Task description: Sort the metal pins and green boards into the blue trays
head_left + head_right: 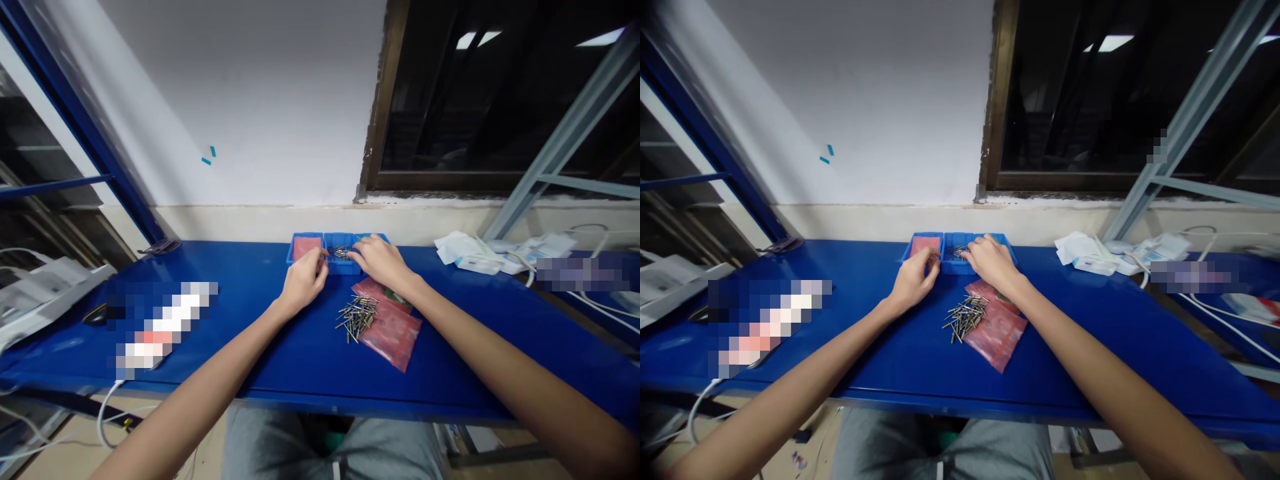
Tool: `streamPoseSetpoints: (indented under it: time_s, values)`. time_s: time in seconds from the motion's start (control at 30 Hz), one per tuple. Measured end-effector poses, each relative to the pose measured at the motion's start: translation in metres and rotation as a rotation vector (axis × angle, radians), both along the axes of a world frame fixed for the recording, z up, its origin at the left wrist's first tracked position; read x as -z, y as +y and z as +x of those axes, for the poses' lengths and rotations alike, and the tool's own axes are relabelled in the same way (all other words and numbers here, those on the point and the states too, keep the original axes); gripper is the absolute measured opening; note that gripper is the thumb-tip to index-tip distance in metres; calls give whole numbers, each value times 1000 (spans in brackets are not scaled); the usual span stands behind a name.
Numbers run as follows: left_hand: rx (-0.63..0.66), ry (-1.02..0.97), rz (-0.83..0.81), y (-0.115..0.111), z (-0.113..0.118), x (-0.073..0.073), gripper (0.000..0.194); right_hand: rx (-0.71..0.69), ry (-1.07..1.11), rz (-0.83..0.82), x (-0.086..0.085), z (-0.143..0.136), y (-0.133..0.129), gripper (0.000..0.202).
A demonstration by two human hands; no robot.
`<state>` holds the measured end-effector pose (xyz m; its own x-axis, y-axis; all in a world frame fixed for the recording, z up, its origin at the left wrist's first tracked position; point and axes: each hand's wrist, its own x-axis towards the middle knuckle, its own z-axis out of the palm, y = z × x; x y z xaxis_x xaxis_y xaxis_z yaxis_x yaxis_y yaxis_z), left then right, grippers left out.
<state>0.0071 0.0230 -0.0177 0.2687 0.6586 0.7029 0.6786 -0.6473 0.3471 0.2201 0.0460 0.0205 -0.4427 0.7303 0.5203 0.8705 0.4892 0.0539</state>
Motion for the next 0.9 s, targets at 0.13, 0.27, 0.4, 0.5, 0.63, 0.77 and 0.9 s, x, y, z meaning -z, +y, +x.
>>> streamPoseSetpoints:
  time_s: [0.13, 0.27, 0.4, 0.5, 0.63, 0.77, 0.9]
  values:
    - [50, 35, 11, 1, 1, 2, 16, -103, 141, -80, -7, 6, -14, 23]
    - [88, 75, -36, -1, 3, 2, 15, -269, 370, -400, -2, 26, -39, 21]
    - [118, 174, -113, -5, 5, 1, 20, -315, 378, -660, 10, 41, -50, 16]
    - [172, 204, -60, -9, 8, 2, 23, -292, 345, -594, 15, 42, -51, 15]
    - [259, 233, -8, -11, 11, 1, 21, -297, 283, -559, 15, 35, -54, 15]
    - [326, 276, -85, -11, 12, 3, 17, -296, 227, -522, 19, 32, -55, 19]
    - [283, 325, -140, -12, 15, 8, 15, -307, 131, -496, 21, 28, -45, 17]
